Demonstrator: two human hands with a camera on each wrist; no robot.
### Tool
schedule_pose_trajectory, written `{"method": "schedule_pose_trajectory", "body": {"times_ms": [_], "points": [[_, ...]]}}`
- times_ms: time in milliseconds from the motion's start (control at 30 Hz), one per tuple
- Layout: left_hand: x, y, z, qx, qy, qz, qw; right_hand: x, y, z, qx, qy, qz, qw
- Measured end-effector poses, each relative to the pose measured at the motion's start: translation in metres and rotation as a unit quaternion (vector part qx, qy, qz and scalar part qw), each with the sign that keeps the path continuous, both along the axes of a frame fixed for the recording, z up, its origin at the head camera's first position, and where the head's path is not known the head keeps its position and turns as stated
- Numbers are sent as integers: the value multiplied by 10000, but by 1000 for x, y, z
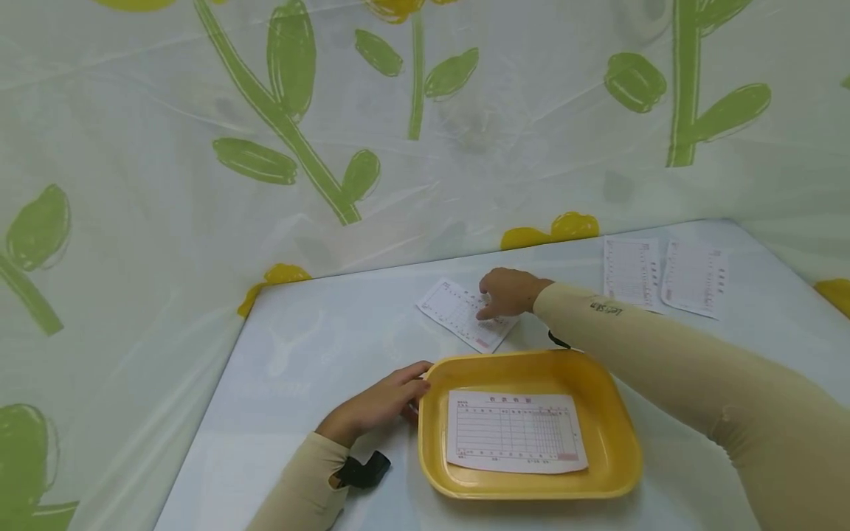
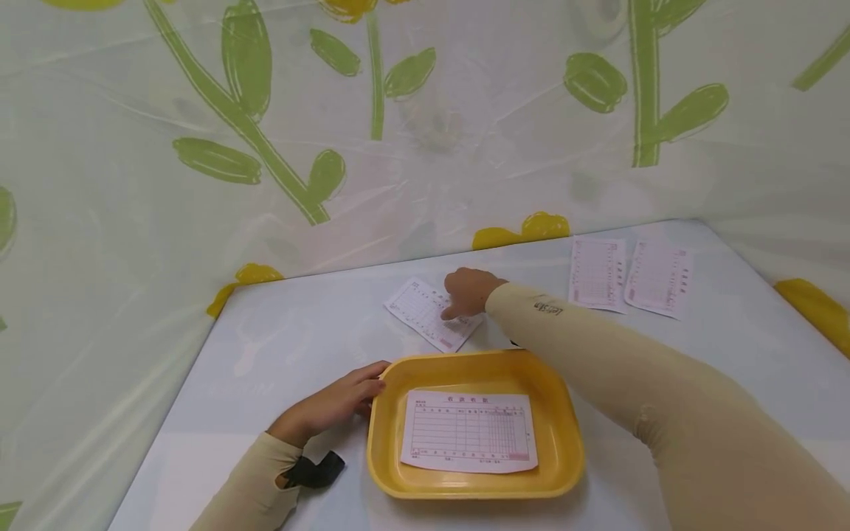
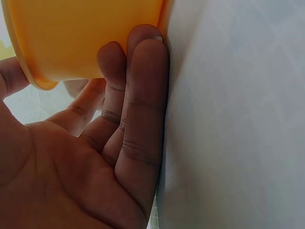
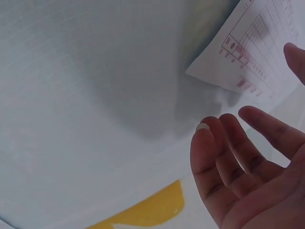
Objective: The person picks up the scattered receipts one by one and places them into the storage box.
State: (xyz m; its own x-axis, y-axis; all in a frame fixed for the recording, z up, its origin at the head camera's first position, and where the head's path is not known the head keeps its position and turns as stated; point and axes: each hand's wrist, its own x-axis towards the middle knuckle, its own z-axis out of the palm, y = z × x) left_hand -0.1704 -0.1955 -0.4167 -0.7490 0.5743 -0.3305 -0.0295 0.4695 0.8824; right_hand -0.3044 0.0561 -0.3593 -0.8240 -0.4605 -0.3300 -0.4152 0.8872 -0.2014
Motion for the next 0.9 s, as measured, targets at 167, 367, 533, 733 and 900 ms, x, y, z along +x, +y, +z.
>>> {"method": "schedule_pose_trajectory", "body": {"times_ms": [167, 367, 533, 733, 900], "points": [[-1, -1, -2, 23, -18, 8, 10000, 1, -10, -5, 348, 178, 153, 9991], [-2, -1, -2, 73, -43, 19, 10000, 2, -19, -12, 562, 191, 61, 9982], [-2, 0, -1, 68, -19, 4, 10000, -2, -22, -19, 569, 219, 60, 9981], [-3, -1, -1, -31, -36, 33, 10000, -1, -24, -15, 403, 114, 105, 9991], [-3, -1, -2, -13, -68, 23, 10000, 2, -26, -16, 247, 72, 45, 9997]]}}
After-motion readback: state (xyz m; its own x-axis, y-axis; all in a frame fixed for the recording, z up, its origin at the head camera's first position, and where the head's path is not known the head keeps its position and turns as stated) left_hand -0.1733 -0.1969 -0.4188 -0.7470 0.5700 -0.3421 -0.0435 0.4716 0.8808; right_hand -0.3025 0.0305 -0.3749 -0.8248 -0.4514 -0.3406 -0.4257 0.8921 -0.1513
